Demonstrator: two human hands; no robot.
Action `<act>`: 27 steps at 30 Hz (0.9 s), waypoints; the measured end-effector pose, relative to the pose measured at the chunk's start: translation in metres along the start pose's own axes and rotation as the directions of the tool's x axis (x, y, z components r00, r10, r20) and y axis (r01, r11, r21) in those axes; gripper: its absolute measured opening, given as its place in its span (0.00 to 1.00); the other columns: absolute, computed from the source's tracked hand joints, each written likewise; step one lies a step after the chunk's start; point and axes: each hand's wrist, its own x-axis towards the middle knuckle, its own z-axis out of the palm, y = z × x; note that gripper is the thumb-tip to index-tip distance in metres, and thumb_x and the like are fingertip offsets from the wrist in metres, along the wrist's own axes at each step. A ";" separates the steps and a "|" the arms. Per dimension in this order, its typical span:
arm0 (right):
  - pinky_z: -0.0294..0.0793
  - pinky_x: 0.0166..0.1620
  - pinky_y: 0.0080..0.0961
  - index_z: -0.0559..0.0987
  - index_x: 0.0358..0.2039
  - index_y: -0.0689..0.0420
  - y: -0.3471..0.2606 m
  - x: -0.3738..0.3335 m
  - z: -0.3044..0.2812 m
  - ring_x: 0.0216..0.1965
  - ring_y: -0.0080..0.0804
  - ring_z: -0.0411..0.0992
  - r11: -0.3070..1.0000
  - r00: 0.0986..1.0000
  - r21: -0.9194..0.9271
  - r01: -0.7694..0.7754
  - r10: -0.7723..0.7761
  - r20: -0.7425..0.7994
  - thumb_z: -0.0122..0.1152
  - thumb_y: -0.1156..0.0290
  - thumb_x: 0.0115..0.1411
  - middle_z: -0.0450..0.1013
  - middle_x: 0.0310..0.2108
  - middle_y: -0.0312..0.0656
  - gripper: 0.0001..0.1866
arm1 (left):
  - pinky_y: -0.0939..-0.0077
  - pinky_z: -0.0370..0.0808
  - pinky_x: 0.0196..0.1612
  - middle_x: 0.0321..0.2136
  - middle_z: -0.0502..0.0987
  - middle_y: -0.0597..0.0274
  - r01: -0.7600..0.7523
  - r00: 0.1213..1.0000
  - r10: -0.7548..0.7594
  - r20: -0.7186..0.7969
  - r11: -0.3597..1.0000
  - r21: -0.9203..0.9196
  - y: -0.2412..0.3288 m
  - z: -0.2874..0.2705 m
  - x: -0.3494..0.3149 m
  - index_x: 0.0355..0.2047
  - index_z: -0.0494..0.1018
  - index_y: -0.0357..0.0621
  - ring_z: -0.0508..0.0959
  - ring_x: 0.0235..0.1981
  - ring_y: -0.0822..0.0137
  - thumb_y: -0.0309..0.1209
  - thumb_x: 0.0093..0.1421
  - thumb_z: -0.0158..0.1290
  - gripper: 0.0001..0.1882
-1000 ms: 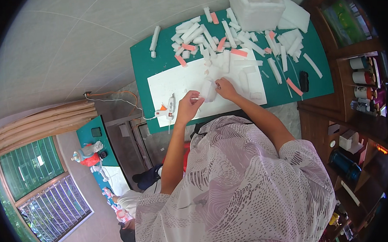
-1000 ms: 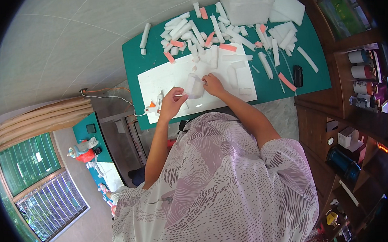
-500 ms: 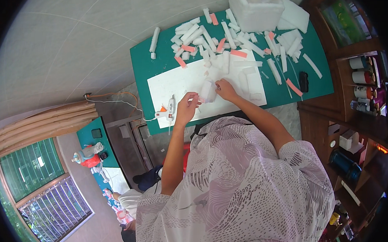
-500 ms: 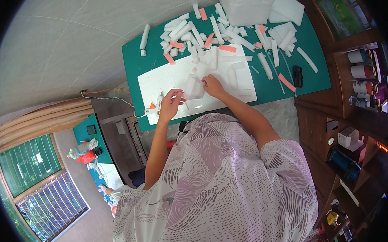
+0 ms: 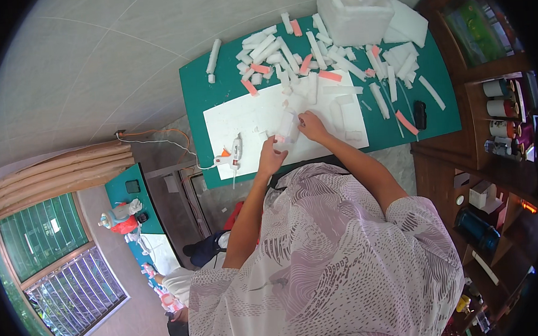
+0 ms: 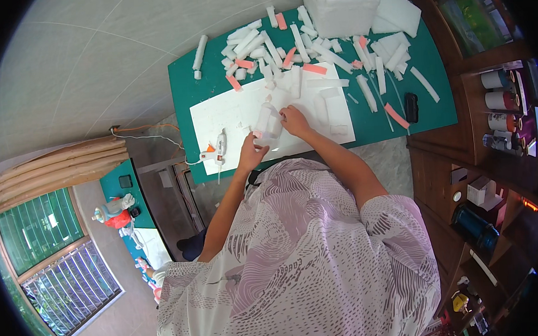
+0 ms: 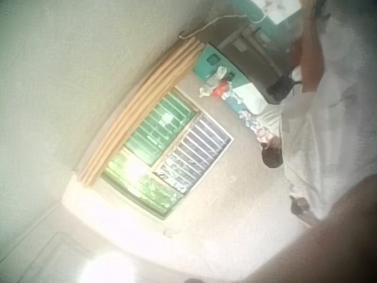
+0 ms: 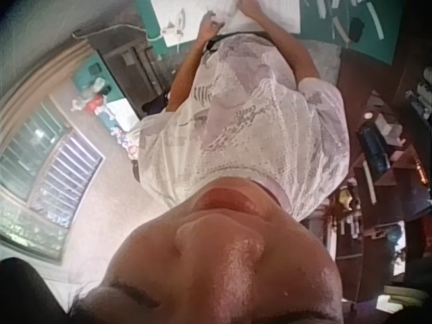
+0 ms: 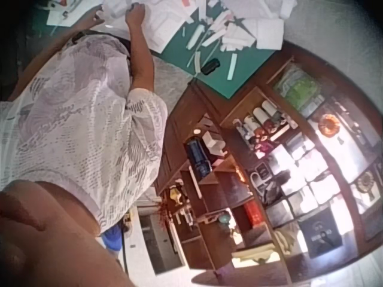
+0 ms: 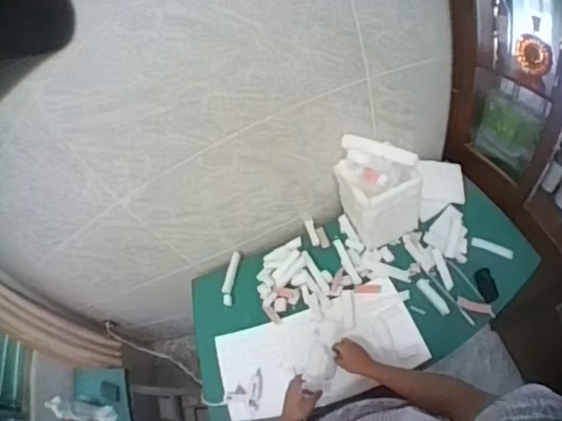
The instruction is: The person applies glue onto pieces of foam using a glue gun and presses the foam pieces together by hand.
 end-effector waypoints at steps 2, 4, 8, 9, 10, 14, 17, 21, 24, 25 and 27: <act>0.70 0.39 0.33 0.75 0.34 0.59 -0.001 0.000 0.000 0.34 0.41 0.70 1.000 1.000 -0.014 -0.011 0.011 0.008 0.58 0.75 0.46 0.68 0.30 0.46 0.12 | 0.73 0.73 0.32 0.41 0.68 0.46 0.113 0.993 -0.115 0.033 0.992 0.065 -0.003 0.011 0.002 0.49 0.62 0.37 0.74 0.32 0.61 0.29 0.46 0.60 0.29; 0.70 0.39 0.33 0.75 0.33 0.59 0.001 0.001 0.001 0.34 0.42 0.70 0.999 1.000 -0.030 -0.023 0.023 0.014 0.58 0.75 0.45 0.68 0.30 0.46 0.12 | 0.71 0.73 0.32 0.40 0.68 0.46 0.118 0.992 -0.122 0.041 0.989 0.087 -0.005 0.017 0.006 0.47 0.64 0.36 0.74 0.32 0.58 0.31 0.45 0.61 0.29; 0.68 0.35 0.35 0.74 0.29 0.62 0.003 0.001 0.000 0.32 0.46 0.68 0.998 0.999 0.060 0.011 -0.008 -0.047 0.58 0.73 0.45 0.67 0.27 0.49 0.10 | 0.64 0.72 0.35 0.39 0.70 0.44 0.010 1.000 -0.010 -0.006 0.982 0.189 -0.008 0.030 0.015 0.43 0.67 0.36 0.73 0.34 0.49 0.36 0.45 0.63 0.27; 0.67 0.35 0.36 0.74 0.29 0.62 0.000 0.001 -0.001 0.32 0.46 0.68 0.996 0.999 0.089 -0.005 0.009 -0.048 0.58 0.73 0.45 0.67 0.27 0.49 0.10 | 0.64 0.72 0.35 0.39 0.70 0.44 0.007 1.000 -0.006 -0.006 0.983 0.186 -0.009 0.032 0.015 0.43 0.67 0.36 0.73 0.34 0.49 0.36 0.45 0.63 0.27; 0.67 0.35 0.36 0.74 0.29 0.62 -0.001 0.001 0.001 0.32 0.46 0.68 0.997 0.999 0.081 -0.004 0.008 -0.050 0.58 0.73 0.45 0.67 0.27 0.49 0.10 | 0.62 0.71 0.36 0.38 0.71 0.44 0.042 0.998 -0.034 -0.047 0.979 0.198 -0.011 0.034 0.015 0.41 0.68 0.36 0.73 0.35 0.47 0.37 0.45 0.62 0.27; 0.68 0.35 0.36 0.74 0.29 0.61 0.011 0.004 0.011 0.31 0.46 0.68 0.998 0.993 0.038 0.045 -0.041 -0.107 0.58 0.74 0.44 0.67 0.27 0.49 0.09 | 0.61 0.71 0.38 0.35 0.73 0.46 0.001 0.986 0.027 -0.167 0.986 0.164 -0.003 0.041 0.016 0.38 0.70 0.36 0.74 0.37 0.48 0.40 0.45 0.62 0.25; 0.68 0.35 0.36 0.74 0.28 0.61 0.009 0.003 0.014 0.31 0.46 0.69 0.997 0.991 0.000 0.075 -0.074 -0.110 0.58 0.74 0.44 0.67 0.27 0.49 0.09 | 0.61 0.71 0.38 0.34 0.73 0.47 0.034 0.983 0.002 -0.182 0.981 0.193 -0.007 0.043 0.012 0.36 0.71 0.36 0.74 0.36 0.47 0.40 0.45 0.62 0.24; 0.68 0.35 0.36 0.74 0.28 0.61 0.009 -0.001 0.008 0.31 0.45 0.69 0.998 0.994 0.038 0.051 -0.047 -0.096 0.58 0.74 0.44 0.67 0.27 0.48 0.09 | 0.60 0.71 0.38 0.35 0.73 0.46 0.031 0.980 0.015 -0.196 0.973 0.229 -0.002 0.049 0.012 0.38 0.70 0.35 0.73 0.36 0.47 0.39 0.44 0.62 0.25; 0.68 0.35 0.36 0.74 0.28 0.61 -0.002 0.000 0.007 0.31 0.45 0.69 0.998 0.997 0.038 0.058 -0.055 -0.062 0.58 0.74 0.44 0.67 0.27 0.48 0.09 | 0.59 0.71 0.39 0.36 0.72 0.46 0.085 0.974 -0.037 -0.224 0.973 0.213 -0.024 0.052 0.012 0.39 0.69 0.35 0.73 0.38 0.46 0.38 0.44 0.62 0.26; 0.68 0.35 0.36 0.74 0.28 0.61 -0.001 0.000 0.007 0.31 0.45 0.69 0.998 0.997 0.033 0.053 -0.051 -0.059 0.58 0.74 0.44 0.67 0.27 0.48 0.09 | 0.59 0.71 0.39 0.37 0.72 0.46 0.068 0.977 -0.017 -0.213 0.971 0.231 -0.024 0.053 0.013 0.40 0.69 0.36 0.73 0.38 0.46 0.37 0.44 0.61 0.25; 0.68 0.35 0.35 0.74 0.28 0.61 -0.001 0.000 0.007 0.31 0.45 0.69 0.998 0.997 0.044 0.054 -0.051 -0.064 0.58 0.74 0.44 0.67 0.27 0.48 0.09 | 0.59 0.71 0.39 0.38 0.72 0.45 0.052 0.978 0.000 -0.207 0.967 0.248 -0.026 0.055 0.013 0.40 0.69 0.36 0.73 0.38 0.46 0.36 0.44 0.61 0.25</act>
